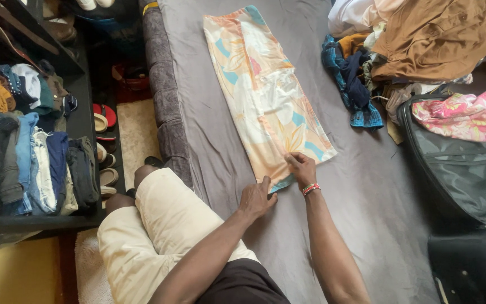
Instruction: Folding pants and a patterned cloth on a bed and placing them into a suitcase.
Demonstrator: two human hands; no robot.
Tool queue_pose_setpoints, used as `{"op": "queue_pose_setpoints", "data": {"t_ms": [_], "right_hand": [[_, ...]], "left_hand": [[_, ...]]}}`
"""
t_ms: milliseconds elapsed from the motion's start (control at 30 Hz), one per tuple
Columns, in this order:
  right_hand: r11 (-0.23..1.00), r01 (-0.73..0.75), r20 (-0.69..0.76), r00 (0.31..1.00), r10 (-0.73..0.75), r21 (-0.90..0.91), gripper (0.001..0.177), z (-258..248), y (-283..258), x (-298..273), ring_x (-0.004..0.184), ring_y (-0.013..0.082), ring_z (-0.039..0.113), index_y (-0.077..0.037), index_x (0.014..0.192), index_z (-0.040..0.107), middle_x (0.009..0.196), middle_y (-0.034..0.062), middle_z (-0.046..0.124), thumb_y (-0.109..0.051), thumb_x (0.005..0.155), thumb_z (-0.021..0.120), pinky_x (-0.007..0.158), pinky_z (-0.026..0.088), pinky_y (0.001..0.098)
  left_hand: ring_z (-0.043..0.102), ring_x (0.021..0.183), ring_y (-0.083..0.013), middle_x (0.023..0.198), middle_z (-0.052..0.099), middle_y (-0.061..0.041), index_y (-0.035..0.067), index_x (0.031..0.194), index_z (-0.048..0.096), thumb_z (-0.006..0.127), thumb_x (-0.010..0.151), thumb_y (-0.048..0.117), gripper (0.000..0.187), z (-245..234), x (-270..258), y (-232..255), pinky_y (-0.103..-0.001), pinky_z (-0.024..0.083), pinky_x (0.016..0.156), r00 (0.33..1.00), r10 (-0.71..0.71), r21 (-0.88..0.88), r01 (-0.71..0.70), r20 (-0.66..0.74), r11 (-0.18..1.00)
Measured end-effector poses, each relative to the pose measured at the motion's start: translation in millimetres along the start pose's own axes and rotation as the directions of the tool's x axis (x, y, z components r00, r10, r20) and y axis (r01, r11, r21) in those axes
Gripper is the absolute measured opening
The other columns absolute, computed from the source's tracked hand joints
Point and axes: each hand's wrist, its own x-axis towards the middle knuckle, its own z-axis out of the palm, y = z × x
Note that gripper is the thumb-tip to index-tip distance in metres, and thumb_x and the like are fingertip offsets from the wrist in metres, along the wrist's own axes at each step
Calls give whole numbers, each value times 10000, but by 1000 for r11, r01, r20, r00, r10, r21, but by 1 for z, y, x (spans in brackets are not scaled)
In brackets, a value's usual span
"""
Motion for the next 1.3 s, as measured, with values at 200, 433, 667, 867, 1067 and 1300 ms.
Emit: {"op": "queue_pose_setpoints", "data": {"t_ms": [200, 433, 667, 867, 1067, 1300], "right_hand": [[1000, 11, -93, 996, -10, 14, 150, -12, 28, 15, 656, 39, 536, 3, 997, 759, 809, -29, 680, -129, 929, 741, 584, 427, 204], [989, -17, -114, 993, 35, 147, 137, -22, 22, 3, 555, 66, 468, 5, 932, 735, 740, 8, 599, -126, 968, 719, 469, 366, 225], [967, -158, -448, 863, 234, 201, 238, -32, 29, -36, 516, 198, 648, 56, 842, 610, 727, 141, 695, -142, 921, 718, 420, 484, 293], [958, -260, -381, 880, 285, 117, 303, -30, 12, -48, 475, 137, 597, 24, 809, 666, 700, 103, 704, -241, 867, 801, 395, 402, 255], [956, -289, -303, 915, 264, -40, 257, -37, 25, -33, 430, 100, 491, -13, 760, 699, 696, 57, 675, -224, 807, 837, 396, 353, 251], [976, -213, -353, 918, 182, -52, 133, -31, 33, -34, 448, 101, 557, -17, 794, 660, 688, 71, 685, -124, 845, 719, 404, 392, 262]], "left_hand": [[710, 762, -386, 827, 737, -185, 52, 1134, 530, 766, 838, 292, 448, -3, 1, 4, -486, 552, 732, 1000, -7, -52, 6, -13, 999], [692, 737, -360, 805, 712, -155, 45, 1048, 535, 781, 783, 184, 387, 1, 4, -2, -482, 522, 711, 983, 133, 8, -133, -126, 991], [681, 715, -336, 765, 695, -139, 62, 901, 574, 722, 836, 165, 192, 9, 7, -10, -467, 504, 716, 959, 198, 44, -194, -205, 980], [658, 705, -314, 755, 665, -121, 62, 864, 594, 690, 887, 174, 149, 7, 6, -6, -457, 495, 725, 966, 182, 44, -177, -186, 983], [641, 757, -295, 789, 625, -97, 80, 829, 611, 721, 857, 189, 158, -2, 5, 0, -441, 491, 740, 925, 294, 78, -283, -239, 956], [636, 774, -296, 813, 623, -91, 69, 905, 574, 788, 753, 247, 317, -9, 2, 4, -439, 484, 761, 937, 282, 21, -284, -206, 958]]}}
